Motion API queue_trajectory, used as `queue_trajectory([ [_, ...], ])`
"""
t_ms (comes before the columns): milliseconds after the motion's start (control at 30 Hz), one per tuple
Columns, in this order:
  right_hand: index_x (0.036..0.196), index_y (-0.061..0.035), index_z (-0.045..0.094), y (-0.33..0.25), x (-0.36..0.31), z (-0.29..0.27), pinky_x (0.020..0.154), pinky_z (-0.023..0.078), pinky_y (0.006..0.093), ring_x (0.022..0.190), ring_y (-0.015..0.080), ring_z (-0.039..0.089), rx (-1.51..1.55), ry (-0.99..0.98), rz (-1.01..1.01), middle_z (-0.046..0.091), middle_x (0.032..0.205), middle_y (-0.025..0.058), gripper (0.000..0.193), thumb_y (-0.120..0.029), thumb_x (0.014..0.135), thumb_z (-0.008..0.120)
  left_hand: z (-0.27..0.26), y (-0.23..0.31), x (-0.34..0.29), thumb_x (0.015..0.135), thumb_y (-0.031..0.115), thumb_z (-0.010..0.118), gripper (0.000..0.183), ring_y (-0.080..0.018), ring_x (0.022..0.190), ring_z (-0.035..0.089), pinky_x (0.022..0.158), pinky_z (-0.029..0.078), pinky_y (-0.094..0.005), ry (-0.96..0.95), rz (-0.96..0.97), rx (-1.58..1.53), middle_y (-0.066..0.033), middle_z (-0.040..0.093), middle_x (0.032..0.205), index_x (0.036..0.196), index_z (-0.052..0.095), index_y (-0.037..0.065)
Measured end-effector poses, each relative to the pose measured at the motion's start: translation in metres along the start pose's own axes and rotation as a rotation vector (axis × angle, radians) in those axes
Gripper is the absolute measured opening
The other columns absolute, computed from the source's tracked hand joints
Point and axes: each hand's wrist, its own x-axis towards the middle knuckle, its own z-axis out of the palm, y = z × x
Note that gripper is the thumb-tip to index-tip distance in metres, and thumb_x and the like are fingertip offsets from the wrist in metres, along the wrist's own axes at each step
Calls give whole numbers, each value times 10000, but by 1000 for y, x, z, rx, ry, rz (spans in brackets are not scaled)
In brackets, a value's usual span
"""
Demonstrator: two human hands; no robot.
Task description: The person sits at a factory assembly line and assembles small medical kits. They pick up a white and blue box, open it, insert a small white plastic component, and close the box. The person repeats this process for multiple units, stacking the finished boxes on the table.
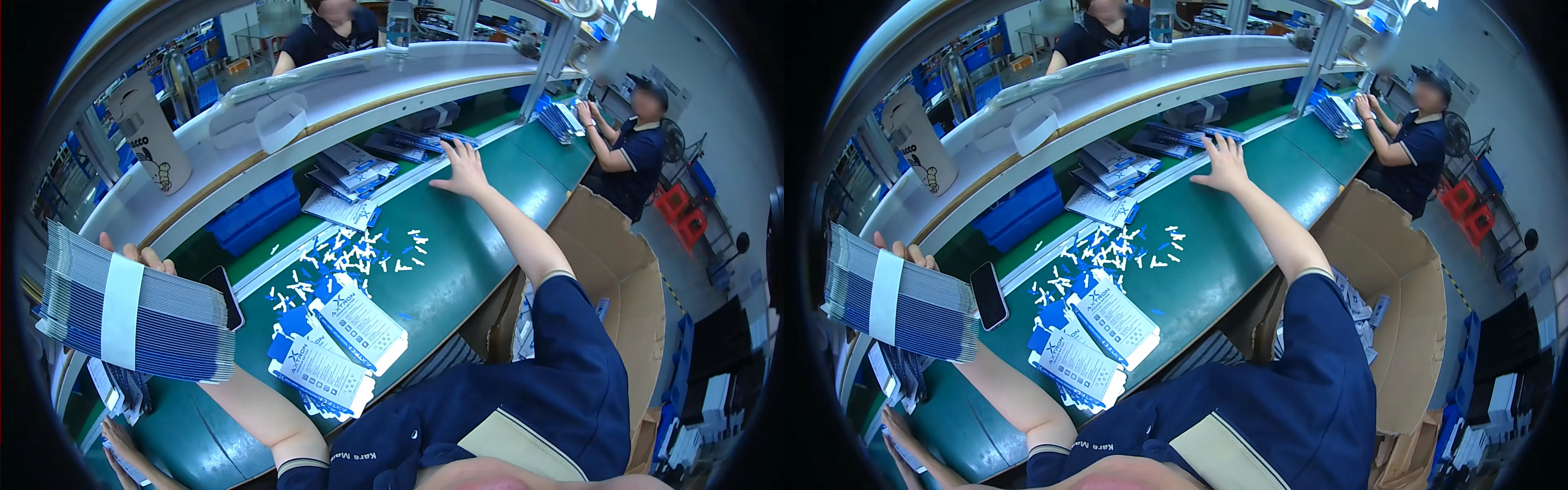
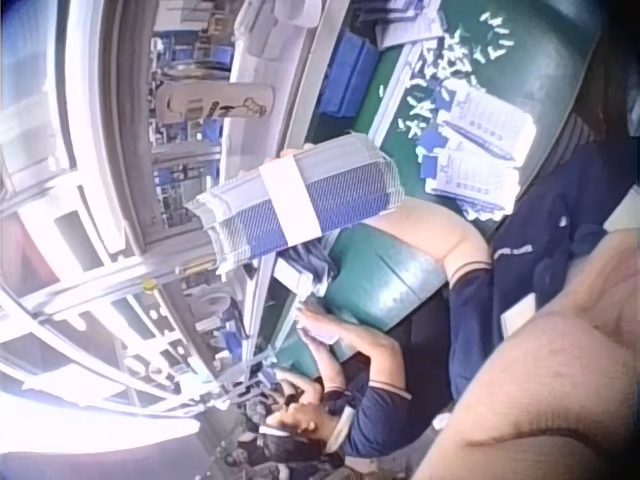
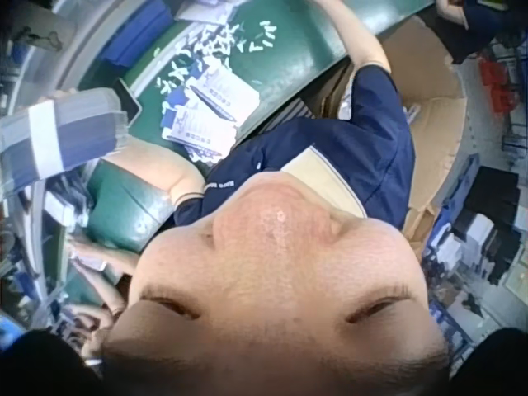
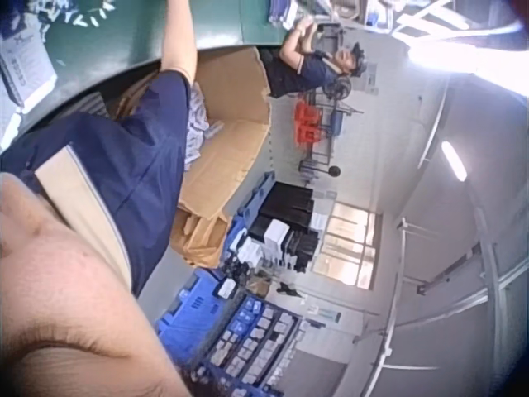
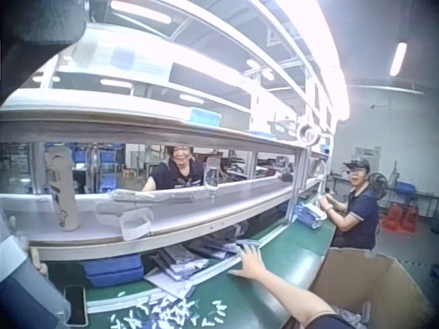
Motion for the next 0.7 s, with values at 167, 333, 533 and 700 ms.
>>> queue_trajectory([
  [167,1426,-208,258,-11,75,27,1033,206,643,1295,474,257,-79,-179,32,255,1442,217,1112,-622,527,765,11,6,-5,763,222,758,840,-203,774,573,758,540,-337,102,57,115,-155,541,970,1389,252,-19],
  [333,1429,-237,280,18,112,62,1028,361,449,1254,401,399,-87,-429,-33,375,1407,183,1136,-648,488,767,6,11,-4,796,267,723,778,-215,786,565,716,527,-318,106,72,110,-157,524,986,1371,295,-35],
  [533,1375,-191,402,-4,132,28,924,472,392,1053,317,591,-190,-590,-44,608,1148,177,895,-442,575,715,-1,21,-12,814,274,701,742,-214,769,545,705,515,-323,102,122,85,-155,512,983,1363,315,-42],
  [700,1302,-236,476,-4,121,44,892,489,404,997,336,608,-67,-396,77,629,1079,182,683,-242,639,639,-9,27,-14,836,307,664,721,-219,745,534,705,517,-326,120,146,95,-154,509,991,1360,314,-43],
])
